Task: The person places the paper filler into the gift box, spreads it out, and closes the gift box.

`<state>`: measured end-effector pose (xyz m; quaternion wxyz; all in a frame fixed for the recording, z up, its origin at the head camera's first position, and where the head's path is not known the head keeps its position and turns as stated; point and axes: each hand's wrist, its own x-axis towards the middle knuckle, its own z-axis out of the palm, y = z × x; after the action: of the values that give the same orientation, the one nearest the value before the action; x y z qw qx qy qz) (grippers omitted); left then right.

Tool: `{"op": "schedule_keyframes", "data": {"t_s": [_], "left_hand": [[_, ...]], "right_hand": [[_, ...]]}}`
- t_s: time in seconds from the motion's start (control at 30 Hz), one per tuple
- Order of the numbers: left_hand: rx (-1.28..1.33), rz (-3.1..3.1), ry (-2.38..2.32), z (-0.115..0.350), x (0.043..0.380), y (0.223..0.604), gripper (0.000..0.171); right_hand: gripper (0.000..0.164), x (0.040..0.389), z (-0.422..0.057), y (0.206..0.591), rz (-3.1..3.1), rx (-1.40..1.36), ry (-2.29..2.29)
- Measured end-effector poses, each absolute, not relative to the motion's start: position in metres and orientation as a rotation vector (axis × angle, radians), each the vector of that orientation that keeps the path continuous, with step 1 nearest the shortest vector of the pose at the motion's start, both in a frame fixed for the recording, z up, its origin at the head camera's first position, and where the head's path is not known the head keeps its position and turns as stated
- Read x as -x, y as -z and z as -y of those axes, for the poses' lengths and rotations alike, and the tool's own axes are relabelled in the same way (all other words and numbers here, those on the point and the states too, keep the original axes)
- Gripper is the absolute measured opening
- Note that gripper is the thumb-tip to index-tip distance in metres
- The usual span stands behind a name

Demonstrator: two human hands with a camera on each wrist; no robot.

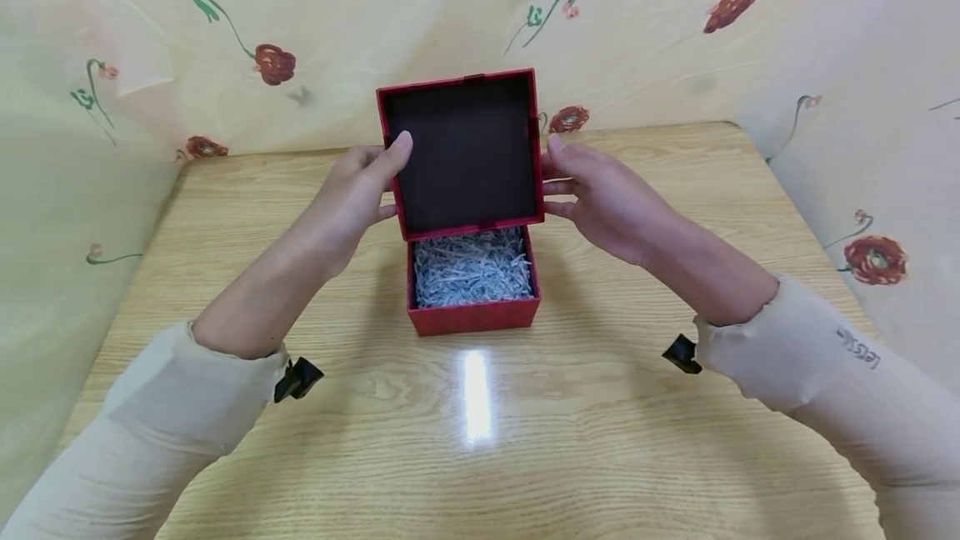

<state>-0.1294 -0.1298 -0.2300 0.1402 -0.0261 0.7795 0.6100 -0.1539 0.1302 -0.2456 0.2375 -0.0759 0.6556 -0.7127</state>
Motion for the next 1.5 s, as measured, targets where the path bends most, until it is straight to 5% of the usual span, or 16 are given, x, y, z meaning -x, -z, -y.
{"op": "schedule_keyframes", "data": {"t_s": [0.27,1.07,1.5], "left_hand": [[0.041,-2.354,-1.839,0.124,0.126,0.233,0.059],[-0.041,-2.345,-2.046,0.127,0.120,0.243,0.065],[-0.095,-2.190,-2.200,0.131,0.118,0.254,0.050]], "right_hand": [[0.056,0.153,-0.133,0.247,-1.806,0.233,1.995],[0.050,0.155,-0.142,0.250,-1.723,0.348,2.103],[0.049,0.154,-0.148,0.255,-1.764,0.453,2.032]]}}
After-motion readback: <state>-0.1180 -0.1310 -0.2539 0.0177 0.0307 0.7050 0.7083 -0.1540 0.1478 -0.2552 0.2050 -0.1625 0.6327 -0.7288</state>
